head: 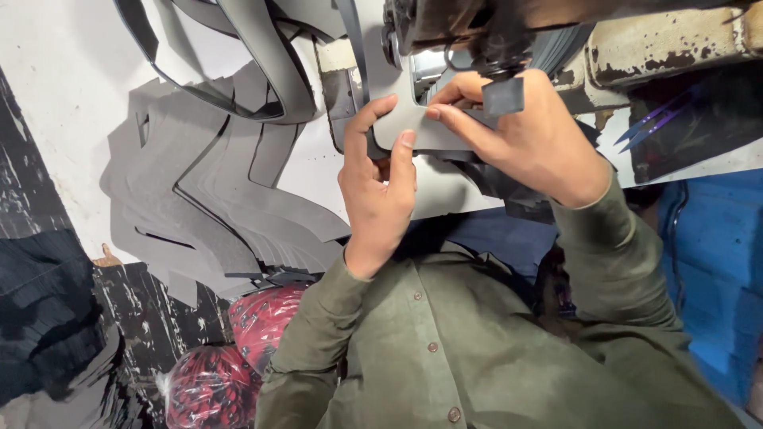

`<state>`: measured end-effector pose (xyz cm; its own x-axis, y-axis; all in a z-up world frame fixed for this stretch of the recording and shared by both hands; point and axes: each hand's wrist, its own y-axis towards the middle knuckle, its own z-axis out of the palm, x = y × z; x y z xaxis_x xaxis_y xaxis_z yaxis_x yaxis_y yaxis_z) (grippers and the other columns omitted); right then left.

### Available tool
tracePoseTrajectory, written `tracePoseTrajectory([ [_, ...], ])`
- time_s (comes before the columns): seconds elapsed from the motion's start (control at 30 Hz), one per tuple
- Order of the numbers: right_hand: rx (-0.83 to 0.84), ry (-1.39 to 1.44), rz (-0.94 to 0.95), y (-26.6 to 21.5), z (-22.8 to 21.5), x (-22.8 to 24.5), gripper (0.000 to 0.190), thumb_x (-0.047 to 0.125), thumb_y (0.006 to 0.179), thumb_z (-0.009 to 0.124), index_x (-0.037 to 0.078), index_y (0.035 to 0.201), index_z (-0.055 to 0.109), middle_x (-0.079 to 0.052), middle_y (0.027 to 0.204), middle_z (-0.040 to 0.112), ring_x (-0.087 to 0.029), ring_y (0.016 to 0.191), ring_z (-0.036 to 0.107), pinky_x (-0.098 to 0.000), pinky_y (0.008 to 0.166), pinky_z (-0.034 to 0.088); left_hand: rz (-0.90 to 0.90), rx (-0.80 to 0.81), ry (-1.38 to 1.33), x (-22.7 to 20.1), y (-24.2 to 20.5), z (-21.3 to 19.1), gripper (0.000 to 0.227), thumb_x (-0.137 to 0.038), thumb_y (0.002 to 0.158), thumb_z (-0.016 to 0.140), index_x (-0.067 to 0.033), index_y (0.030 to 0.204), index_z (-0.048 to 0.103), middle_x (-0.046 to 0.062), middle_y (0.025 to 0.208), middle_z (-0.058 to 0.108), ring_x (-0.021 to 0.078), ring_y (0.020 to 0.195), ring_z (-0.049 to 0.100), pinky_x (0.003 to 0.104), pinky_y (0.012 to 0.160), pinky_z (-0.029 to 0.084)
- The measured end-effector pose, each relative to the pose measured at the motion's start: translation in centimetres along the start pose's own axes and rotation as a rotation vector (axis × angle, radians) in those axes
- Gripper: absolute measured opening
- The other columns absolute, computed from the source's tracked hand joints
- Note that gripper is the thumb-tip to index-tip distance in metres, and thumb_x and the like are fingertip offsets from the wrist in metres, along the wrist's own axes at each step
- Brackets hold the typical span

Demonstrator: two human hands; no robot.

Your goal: Assembling various shoe components using a sewing machine.

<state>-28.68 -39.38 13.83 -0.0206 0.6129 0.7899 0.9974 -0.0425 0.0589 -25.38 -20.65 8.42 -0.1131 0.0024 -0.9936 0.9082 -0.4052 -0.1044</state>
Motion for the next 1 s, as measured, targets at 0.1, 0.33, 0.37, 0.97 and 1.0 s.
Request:
tracePoseTrajectory([
  [0.1,0.009,-0.049,0.035,0.4,-0.9,0.6,0.014,0.011,0.104,0.072,-0.002,0.107,0.07,-0.015,0.083,0.067,-0.029,0.07,0.063,-0.0358,0.067,0.049,0.0,-0.014,0.014,0.5,0.9,0.4,0.04,-0.009,0.108,0.063,-0.006,0.145,0.05,0.001,0.101,0.068,0.0035,0.07,0.056,0.022,0.064,0.048],
  [0.33,-0.086,0.172,-0.135,0.1,-1.0,-1.8,0.011,0.002,0.105,0.064,-0.005,0.114,0.063,-0.013,0.106,0.072,-0.026,0.109,0.076,-0.0309,0.087,0.059,0.073,-0.072,0.054,0.8,3.1,0.9,0.037,-0.01,0.11,0.062,-0.0044,0.144,0.05,0.002,0.107,0.069,0.004,0.074,0.059,0.022,0.066,0.049],
  [0.37,-0.113,0.076,-0.2,0.2,-0.8,-1.6,0.011,0.0,0.103,0.065,-0.006,0.113,0.065,-0.015,0.104,0.072,-0.029,0.104,0.074,-0.0332,0.086,0.057,0.098,-0.08,0.079,0.7,3.4,0.7,0.036,-0.01,0.11,0.062,-0.0044,0.143,0.051,0.003,0.109,0.069,0.0043,0.072,0.059,0.022,0.064,0.048],
  [0.97,-0.034,0.786,0.371,-1.1,5.6,-3.1,0.01,0.008,0.097,0.073,-0.002,0.101,0.074,-0.002,0.091,0.074,-0.005,0.081,0.067,-0.0212,0.072,0.055,0.186,0.038,0.088,1.6,4.8,-0.9,0.037,-0.012,0.114,0.055,-0.0019,0.149,0.051,0.01,0.138,0.065,0.0128,0.117,0.062,0.028,0.102,0.051],
  [1.0,-0.052,0.815,0.368,-0.8,5.6,-3.1,0.01,0.008,0.097,0.072,-0.001,0.1,0.074,-0.003,0.092,0.076,-0.005,0.082,0.07,-0.0213,0.075,0.058,0.149,0.05,0.028,1.6,5.0,-1.1,0.038,-0.014,0.114,0.057,-0.0015,0.149,0.053,0.011,0.132,0.068,0.0118,0.111,0.063,0.029,0.101,0.051],
])
